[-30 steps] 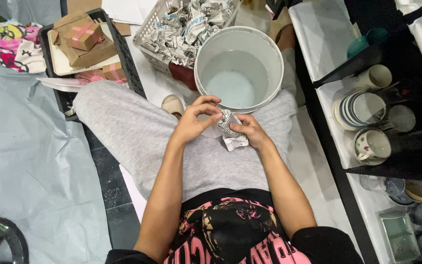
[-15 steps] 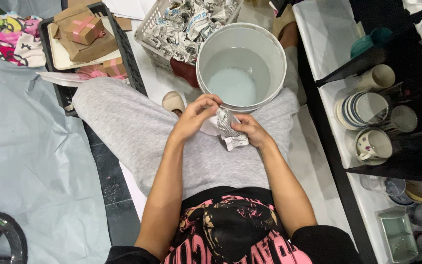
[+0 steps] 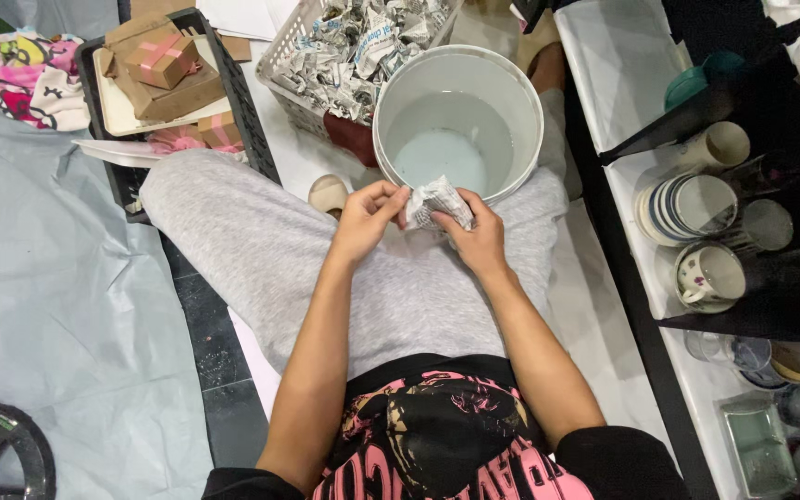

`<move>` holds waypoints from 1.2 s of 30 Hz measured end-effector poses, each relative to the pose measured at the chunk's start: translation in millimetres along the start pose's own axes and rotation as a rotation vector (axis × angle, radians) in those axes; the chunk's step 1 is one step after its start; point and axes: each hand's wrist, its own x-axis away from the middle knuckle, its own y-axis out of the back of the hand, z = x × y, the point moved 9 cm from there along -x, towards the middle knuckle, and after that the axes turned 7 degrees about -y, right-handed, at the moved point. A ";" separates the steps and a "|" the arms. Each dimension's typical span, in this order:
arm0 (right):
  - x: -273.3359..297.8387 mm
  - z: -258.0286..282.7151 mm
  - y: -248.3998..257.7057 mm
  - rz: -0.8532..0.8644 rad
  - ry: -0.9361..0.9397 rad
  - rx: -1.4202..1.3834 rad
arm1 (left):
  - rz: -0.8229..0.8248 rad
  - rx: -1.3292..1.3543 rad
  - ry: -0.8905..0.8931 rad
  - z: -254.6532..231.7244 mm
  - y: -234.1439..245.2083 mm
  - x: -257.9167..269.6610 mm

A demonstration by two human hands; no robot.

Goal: The person sits on the floor and wraps small ceramic items, such as cups and bowls, in newspaper. They fold the newspaper around each item, dip it into a bucket of water to wet the paper, and then place the wrapped item onto a nearby shelf.

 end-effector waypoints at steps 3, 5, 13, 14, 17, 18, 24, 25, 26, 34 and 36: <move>6.2 21.4 6.8 -0.079 0.173 0.093 | 0.002 0.027 -0.003 -5.9 -4.4 0.6; 9.1 30.2 6.8 -0.090 0.244 0.152 | -0.039 -0.038 -0.103 -16.5 -4.9 -0.4; 12.6 33.0 -2.5 -0.003 0.321 0.247 | 0.016 -0.277 -0.039 -13.2 -13.8 4.3; 11.0 29.5 -3.4 0.006 0.293 0.244 | 0.026 -0.245 -0.051 -15.0 -15.3 4.2; 6.3 18.6 -7.7 0.038 0.196 0.249 | 0.048 -0.153 -0.077 -22.1 -17.4 4.6; 4.8 14.3 -9.5 0.051 0.153 0.261 | 0.062 -0.125 -0.108 -27.2 -18.5 5.4; 3.9 4.7 -9.7 0.084 0.039 0.265 | 0.240 -0.102 -0.182 -41.8 -34.4 13.7; 3.9 1.1 -10.1 0.090 -0.001 0.282 | 0.254 -0.145 -0.176 -40.5 -36.1 14.4; 4.2 4.6 -9.1 0.080 0.037 0.273 | 0.270 -0.186 -0.171 -38.5 -38.5 13.9; 10.5 34.3 -0.3 -0.040 0.333 0.350 | 0.165 -0.336 -0.011 -14.1 -29.9 7.8; 15.8 46.4 1.0 -0.064 0.419 0.378 | 0.186 -0.429 0.018 -9.6 -29.8 8.5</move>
